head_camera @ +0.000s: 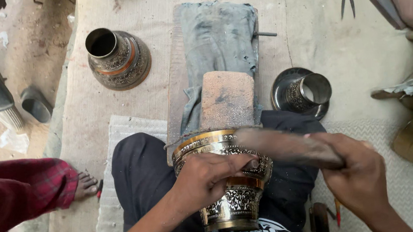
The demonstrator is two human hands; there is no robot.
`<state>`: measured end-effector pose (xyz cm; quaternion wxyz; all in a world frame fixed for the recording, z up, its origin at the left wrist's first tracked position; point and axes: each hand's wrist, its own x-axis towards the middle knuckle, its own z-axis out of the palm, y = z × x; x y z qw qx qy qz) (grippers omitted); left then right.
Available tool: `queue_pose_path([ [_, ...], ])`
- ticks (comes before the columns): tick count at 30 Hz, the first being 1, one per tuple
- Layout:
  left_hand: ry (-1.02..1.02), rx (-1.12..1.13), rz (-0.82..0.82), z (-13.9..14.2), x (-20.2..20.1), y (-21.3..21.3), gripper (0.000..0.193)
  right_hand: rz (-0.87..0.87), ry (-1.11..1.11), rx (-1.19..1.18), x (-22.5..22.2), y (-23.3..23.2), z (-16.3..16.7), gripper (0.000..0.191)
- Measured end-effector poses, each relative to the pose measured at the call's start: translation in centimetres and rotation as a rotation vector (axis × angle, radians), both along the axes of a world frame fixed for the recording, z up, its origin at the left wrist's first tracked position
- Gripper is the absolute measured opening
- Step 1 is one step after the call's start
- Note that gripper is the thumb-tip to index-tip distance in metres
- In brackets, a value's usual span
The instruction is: The person sits on the floor holding an engraved brass vessel against a stone block and repeatedly strikes a chisel with a wooden mallet to carve decorative patterns into the metal, occasionally repositioning the vessel and touching the surface with a marker before resuming chiseling.
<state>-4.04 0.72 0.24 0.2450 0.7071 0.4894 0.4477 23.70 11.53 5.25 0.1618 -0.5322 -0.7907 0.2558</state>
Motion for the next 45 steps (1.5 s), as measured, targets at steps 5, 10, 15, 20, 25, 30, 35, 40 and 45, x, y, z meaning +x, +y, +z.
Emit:
queue_pose_path([
  [5, -0.017, -0.01, 0.046, 0.0, 0.0, -0.2, 0.045, 0.214, -0.195, 0.275, 0.1, 0.6, 0.6, 0.04],
  [10, -0.033, -0.054, 0.033, 0.4, -0.2, -0.1, 0.056, 0.116, 0.167, -0.006, -0.3, 0.9, 0.6, 0.044],
  [15, -0.027, -0.063, 0.069, 0.4, -0.4, -0.5, 0.053, 0.105, 0.151, -0.041, -0.3, 1.0, 0.7, 0.049],
  [20, -0.048, -0.072, 0.167, -0.5, -0.1, -0.7, 0.019, 0.28, -0.023, 0.272, -0.6, 1.1, 0.8, 0.052],
  [25, -0.056, -0.054, 0.101, -1.3, -0.5, -1.1, 0.017, 0.221, 0.054, 0.142, -0.9, 1.1, 0.9, 0.046],
  [30, -0.027, -0.055, 0.196, -2.1, -0.9, -1.7, 0.018, 0.214, 0.164, -0.035, -1.1, 1.5, 0.7, 0.048],
  [35, -0.121, -0.012, 0.147, -2.8, -1.0, -1.8, 0.036, 0.182, 0.174, -0.159, -1.4, 2.2, 0.3, 0.058],
  [40, -0.052, -0.106, 0.186, -2.4, -1.0, -2.0, 0.036, 0.295, -0.032, 0.126, -1.8, 2.2, 0.4, 0.059],
  [45, -0.15, -0.088, 0.246, -2.2, -0.3, -1.9, 0.036, 0.352, -0.041, 0.157, -2.3, 2.8, 0.9, 0.052],
])
